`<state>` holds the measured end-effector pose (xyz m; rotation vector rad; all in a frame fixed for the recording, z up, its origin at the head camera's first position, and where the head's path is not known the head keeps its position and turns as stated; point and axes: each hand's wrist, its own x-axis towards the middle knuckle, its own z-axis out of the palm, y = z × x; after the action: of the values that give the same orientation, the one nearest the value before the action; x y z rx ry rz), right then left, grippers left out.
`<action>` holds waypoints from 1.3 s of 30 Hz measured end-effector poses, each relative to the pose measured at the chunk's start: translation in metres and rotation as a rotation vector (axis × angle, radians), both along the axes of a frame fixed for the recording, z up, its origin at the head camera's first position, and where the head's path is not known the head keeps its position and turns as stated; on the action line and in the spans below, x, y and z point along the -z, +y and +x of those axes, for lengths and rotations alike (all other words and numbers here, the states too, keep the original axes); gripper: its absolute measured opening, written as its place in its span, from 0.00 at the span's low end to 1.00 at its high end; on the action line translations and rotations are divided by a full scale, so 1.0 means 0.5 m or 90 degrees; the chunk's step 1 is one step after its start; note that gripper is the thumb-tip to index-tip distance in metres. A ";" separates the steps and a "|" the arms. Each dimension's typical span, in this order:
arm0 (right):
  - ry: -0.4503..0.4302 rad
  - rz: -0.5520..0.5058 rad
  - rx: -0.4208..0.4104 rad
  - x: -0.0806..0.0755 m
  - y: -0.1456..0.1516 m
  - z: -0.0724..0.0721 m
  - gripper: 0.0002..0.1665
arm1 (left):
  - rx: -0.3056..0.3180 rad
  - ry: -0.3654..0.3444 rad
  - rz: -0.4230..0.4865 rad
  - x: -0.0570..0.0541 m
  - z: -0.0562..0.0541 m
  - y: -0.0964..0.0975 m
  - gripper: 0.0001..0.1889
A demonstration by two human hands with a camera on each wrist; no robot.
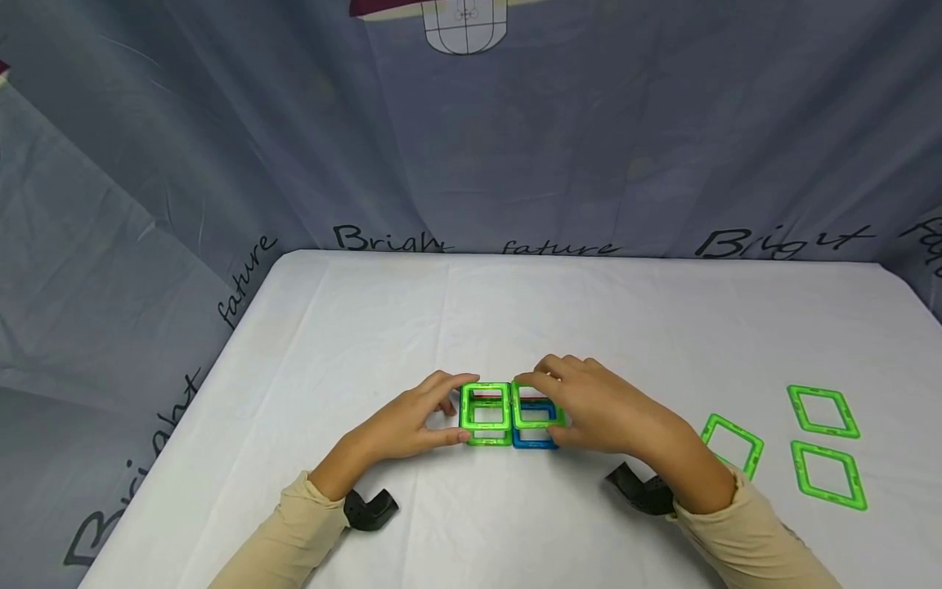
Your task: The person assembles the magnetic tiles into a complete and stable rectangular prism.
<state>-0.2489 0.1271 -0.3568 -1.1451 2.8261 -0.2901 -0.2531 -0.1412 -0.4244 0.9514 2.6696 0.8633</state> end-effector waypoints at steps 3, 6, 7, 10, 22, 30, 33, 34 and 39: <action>-0.002 0.005 -0.005 0.001 -0.002 0.001 0.32 | 0.001 -0.002 0.002 -0.001 0.000 0.000 0.36; -0.002 0.012 -0.005 0.002 -0.002 0.002 0.32 | 0.003 0.002 0.004 -0.001 0.000 0.000 0.35; -0.002 0.013 -0.003 0.001 -0.003 0.002 0.32 | 0.004 0.004 0.004 -0.002 0.000 0.000 0.35; -0.003 0.014 0.001 0.000 -0.003 0.003 0.31 | 0.006 0.008 0.004 -0.002 -0.001 0.000 0.35; -0.006 0.016 -0.005 0.000 -0.001 0.002 0.30 | 0.006 0.002 0.004 -0.003 0.001 0.000 0.35; 0.009 0.021 -0.007 0.002 -0.004 0.003 0.30 | 0.005 0.000 -0.001 -0.004 0.002 0.001 0.35; 0.010 0.025 -0.004 0.001 -0.005 0.003 0.30 | 0.005 0.001 -0.003 -0.004 0.001 0.001 0.35; 0.007 0.027 -0.002 0.001 -0.005 0.003 0.31 | 0.005 0.002 -0.003 -0.003 0.001 0.001 0.35; -0.004 0.030 0.004 0.000 -0.005 0.001 0.32 | 0.004 0.004 -0.001 -0.001 0.000 0.000 0.35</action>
<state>-0.2483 0.1248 -0.3569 -1.1251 2.8151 -0.2266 -0.2533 -0.1411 -0.4240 0.9636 2.6706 0.8573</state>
